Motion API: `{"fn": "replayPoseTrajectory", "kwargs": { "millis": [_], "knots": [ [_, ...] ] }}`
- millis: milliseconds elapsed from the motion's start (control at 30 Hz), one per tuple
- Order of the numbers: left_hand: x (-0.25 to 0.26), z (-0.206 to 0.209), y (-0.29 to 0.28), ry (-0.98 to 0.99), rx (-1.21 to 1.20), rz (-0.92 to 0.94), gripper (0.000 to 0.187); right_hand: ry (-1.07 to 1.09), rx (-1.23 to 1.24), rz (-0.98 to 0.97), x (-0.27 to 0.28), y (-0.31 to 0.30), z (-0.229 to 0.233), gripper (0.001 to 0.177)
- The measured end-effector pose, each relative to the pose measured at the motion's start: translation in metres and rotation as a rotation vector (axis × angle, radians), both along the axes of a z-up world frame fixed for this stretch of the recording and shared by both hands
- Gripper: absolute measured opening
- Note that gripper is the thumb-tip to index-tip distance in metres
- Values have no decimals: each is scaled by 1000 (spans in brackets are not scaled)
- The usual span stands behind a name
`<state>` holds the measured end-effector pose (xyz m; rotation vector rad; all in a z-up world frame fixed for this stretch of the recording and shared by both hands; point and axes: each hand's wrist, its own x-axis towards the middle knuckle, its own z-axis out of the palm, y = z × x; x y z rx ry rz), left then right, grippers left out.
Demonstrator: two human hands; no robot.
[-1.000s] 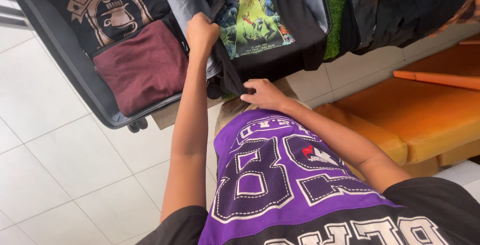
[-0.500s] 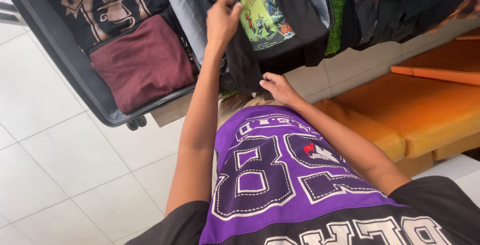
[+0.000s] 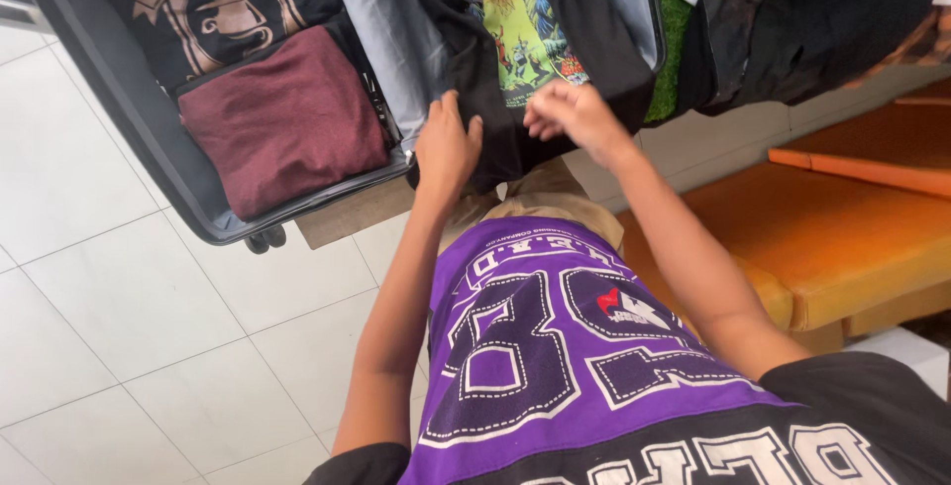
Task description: The person folds a black t-shirt and places it into an open suitcase. They then pick up a second black t-shirt, fold it, and place it on top of the first one inside the suitcase.
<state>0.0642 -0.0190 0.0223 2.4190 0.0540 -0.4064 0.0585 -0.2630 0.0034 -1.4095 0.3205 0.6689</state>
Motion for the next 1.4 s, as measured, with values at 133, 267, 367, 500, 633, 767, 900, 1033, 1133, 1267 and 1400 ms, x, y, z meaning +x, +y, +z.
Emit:
{"fn": "replayPoseTrajectory", "kwargs": {
  "millis": [133,267,367,500,633,767,900,1033,1133,1267,1400],
  "knots": [
    [-19,25,-8,-121,38,4,50,-156,-47,-98,94,-6,-17,19],
    [-27,44,-20,-230,152,10,39,-222,-197,-18,181,9,-60,27],
    [-27,48,-43,-218,216,-28,44,-244,-383,16,238,39,-89,42],
    [-30,28,-60,-141,306,-51,35,-317,-639,31,300,78,-116,59],
    [-36,6,-56,-149,351,-33,20,-279,-746,98,339,100,-154,67],
    [-36,14,-59,-119,326,17,21,-230,-706,85,345,92,-202,61],
    [-4,32,-61,-174,225,196,34,-257,-648,11,366,69,-224,51],
    [21,22,-54,-192,211,314,48,-277,-562,-31,360,43,-243,42],
    [32,-8,-45,-159,190,371,46,-322,-420,-70,361,38,-250,37],
    [30,-53,-34,9,220,319,20,-285,-481,-68,367,37,-256,31],
    [12,-55,-26,84,206,254,14,-312,-542,-44,366,37,-261,29]
  ]
}}
